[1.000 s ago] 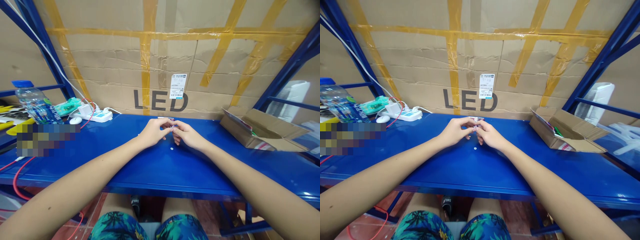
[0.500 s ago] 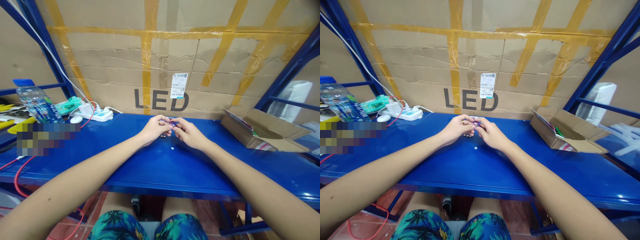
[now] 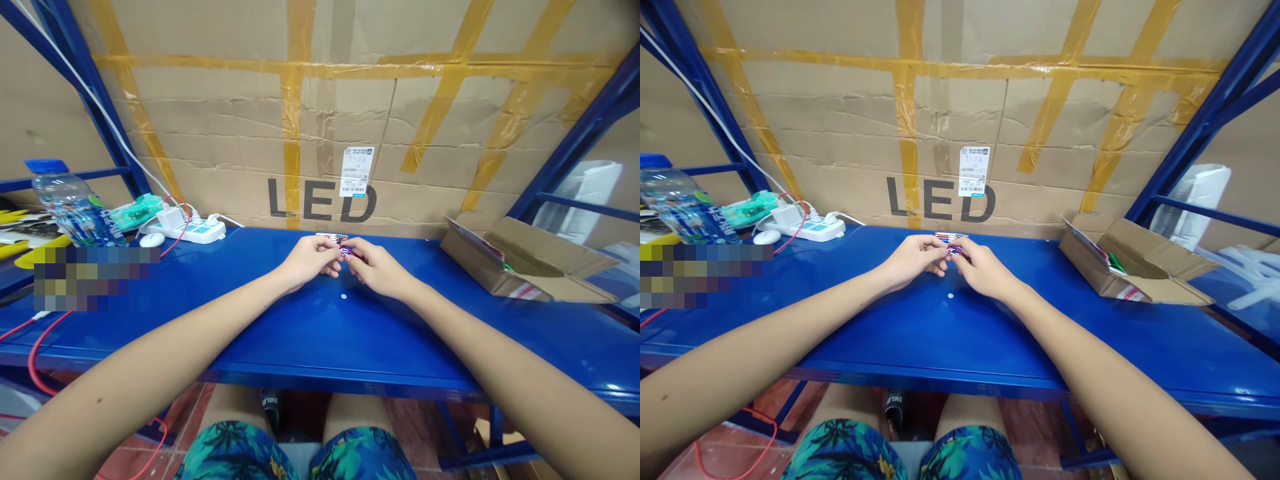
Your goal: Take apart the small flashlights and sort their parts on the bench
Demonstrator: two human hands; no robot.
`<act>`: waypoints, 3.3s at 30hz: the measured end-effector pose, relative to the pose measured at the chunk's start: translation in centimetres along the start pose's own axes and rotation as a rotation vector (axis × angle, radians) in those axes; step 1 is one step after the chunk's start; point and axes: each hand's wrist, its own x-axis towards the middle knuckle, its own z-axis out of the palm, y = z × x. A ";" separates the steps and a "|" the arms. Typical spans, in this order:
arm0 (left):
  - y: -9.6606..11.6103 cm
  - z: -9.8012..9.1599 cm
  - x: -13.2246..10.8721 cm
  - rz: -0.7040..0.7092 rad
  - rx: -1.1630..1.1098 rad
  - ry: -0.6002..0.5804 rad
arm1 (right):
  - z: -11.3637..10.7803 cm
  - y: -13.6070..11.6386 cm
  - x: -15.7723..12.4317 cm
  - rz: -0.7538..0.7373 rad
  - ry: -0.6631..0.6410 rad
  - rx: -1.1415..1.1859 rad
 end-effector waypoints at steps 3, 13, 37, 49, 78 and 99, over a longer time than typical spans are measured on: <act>-0.1 0.0 0.0 0.046 0.066 0.050 | 0.1 0.3 0.1 -0.038 0.011 -0.047; 0.4 0.3 -0.4 0.120 0.064 0.052 | -0.1 -0.3 -0.2 -0.111 -0.054 -0.252; -0.5 -0.3 -0.1 0.278 0.241 -0.088 | 1.4 -0.3 0.1 0.022 0.117 0.033; -0.3 -1.9 0.4 0.340 0.530 -0.136 | 0.3 0.5 0.4 0.104 0.020 0.015; -1.2 -9.0 3.5 0.064 1.042 -0.071 | -3.0 -1.9 -0.1 0.320 -0.371 -0.475; 0.5 -9.4 2.4 -0.050 0.998 -0.302 | -2.5 -1.3 -0.2 0.224 -0.333 -0.340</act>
